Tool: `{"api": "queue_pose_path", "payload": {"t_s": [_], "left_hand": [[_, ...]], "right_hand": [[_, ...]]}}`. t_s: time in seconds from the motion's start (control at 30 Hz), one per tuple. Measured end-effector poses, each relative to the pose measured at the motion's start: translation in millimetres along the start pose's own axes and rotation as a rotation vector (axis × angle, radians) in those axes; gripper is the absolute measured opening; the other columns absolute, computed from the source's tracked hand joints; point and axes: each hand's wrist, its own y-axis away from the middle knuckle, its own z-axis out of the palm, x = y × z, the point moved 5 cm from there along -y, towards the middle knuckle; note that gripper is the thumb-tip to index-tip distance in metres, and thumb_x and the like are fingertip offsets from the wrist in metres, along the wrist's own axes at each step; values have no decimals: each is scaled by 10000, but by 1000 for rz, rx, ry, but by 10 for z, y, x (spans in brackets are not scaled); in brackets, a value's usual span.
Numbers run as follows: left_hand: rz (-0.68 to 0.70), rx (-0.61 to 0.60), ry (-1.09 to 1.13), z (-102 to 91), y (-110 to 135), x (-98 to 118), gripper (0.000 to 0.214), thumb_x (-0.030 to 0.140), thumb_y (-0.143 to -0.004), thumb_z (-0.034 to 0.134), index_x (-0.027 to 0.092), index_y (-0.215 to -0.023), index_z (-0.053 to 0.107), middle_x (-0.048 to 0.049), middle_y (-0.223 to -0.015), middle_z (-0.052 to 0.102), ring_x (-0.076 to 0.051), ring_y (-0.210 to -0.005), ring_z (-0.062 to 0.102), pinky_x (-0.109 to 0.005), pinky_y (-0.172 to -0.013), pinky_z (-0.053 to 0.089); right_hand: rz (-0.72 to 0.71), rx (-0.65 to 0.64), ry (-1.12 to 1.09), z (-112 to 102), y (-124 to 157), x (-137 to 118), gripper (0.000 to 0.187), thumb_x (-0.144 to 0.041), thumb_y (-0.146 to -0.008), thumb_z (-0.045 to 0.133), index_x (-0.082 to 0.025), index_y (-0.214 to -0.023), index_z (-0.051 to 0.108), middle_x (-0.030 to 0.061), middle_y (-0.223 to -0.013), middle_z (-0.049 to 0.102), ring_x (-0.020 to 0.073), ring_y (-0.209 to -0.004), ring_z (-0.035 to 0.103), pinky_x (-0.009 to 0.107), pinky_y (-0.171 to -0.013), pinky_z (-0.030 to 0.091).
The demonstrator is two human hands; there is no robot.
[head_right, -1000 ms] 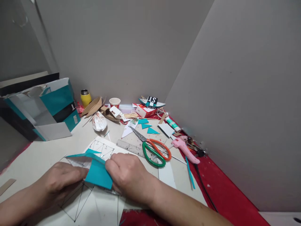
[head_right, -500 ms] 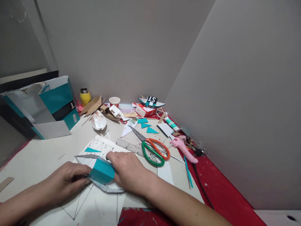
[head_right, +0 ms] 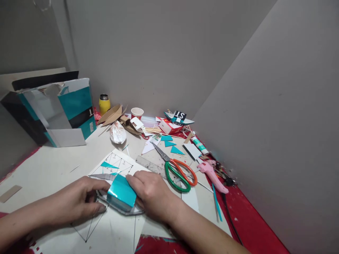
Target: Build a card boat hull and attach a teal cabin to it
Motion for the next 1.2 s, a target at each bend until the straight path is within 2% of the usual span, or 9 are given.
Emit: {"api": "queue_pose_path", "payload": {"t_s": [0.07, 0.17, 0.27, 0.4, 0.47, 0.63, 0.87, 1.03, 1.2], "left_hand": [[-4, -11, 78, -2, 17, 43, 294, 110, -734, 579, 219, -972, 712, 62, -615, 570, -81, -483, 386, -202, -509, 332], [-9, 10, 165, -10, 25, 69, 281, 153, -764, 594, 215, -1011, 711, 77, -560, 529, -70, -443, 352, -196, -462, 290], [-71, 25, 239, 3, 13, 8, 163, 204, -793, 588, 177, -893, 714, 101, -460, 402, -62, -406, 295, -192, -424, 232], [-173, 27, 381, 45, -4, -119, 143, 293, -816, 589, 156, -802, 630, 105, -439, 411, -58, -360, 333, -173, -376, 251], [-179, 44, 402, 43, -4, -139, 153, 313, -819, 592, 161, -803, 602, 102, -431, 433, -61, -353, 371, -166, -375, 281], [-151, 59, 327, 16, 6, -109, 167, 315, -821, 592, 151, -829, 622, 80, -447, 477, -72, -388, 433, -172, -412, 322], [-101, 96, 208, 0, -12, -94, 119, 252, -839, 546, 156, -824, 616, 96, -444, 406, -62, -394, 336, -176, -403, 265], [-21, 115, 60, -61, 25, -14, 114, 208, -815, 557, 159, -780, 653, 60, -553, 459, -76, -498, 365, -182, -456, 300], [20, 39, 15, -67, 65, 31, 148, 156, -802, 541, 173, -765, 684, 56, -545, 471, -79, -491, 382, -180, -454, 306]], "right_hand": [[16, 1, 17, -22, -11, 4, 221, -195, -912, 449, -118, -1066, 589, 78, -725, 617, 185, -613, 534, 282, -547, 386], [104, -87, -49, -23, -42, 24, 131, -201, -889, 502, -162, -893, 627, 76, -769, 617, 182, -670, 561, 273, -578, 401], [195, -161, -147, -9, -55, 35, 114, -180, -859, 538, -177, -799, 634, 66, -787, 605, 172, -695, 574, 259, -596, 410], [225, -164, -201, -28, -59, -1, 207, -159, -821, 550, -150, -1011, 633, 67, -787, 631, 185, -700, 590, 270, -621, 431], [217, -165, -202, -46, -64, -35, 225, -165, -804, 549, -131, -1017, 613, 76, -796, 654, 192, -703, 594, 279, -636, 435], [171, -170, -174, -103, -85, -114, 98, -179, -830, 498, -153, -841, 591, 60, -720, 640, 171, -635, 553, 263, -594, 392], [221, -215, -299, -98, -103, -67, 78, -168, -826, 519, -153, -810, 594, 36, -696, 616, 137, -596, 506, 231, -576, 383], [256, -252, -340, -122, -113, -78, 52, -161, -827, 546, -154, -807, 594, 24, -697, 605, 132, -604, 508, 228, -585, 383], [177, -297, -367, -120, -123, -166, 104, -186, -883, 522, -155, -814, 593, 25, -709, 611, 135, -628, 515, 233, -600, 384]]}}
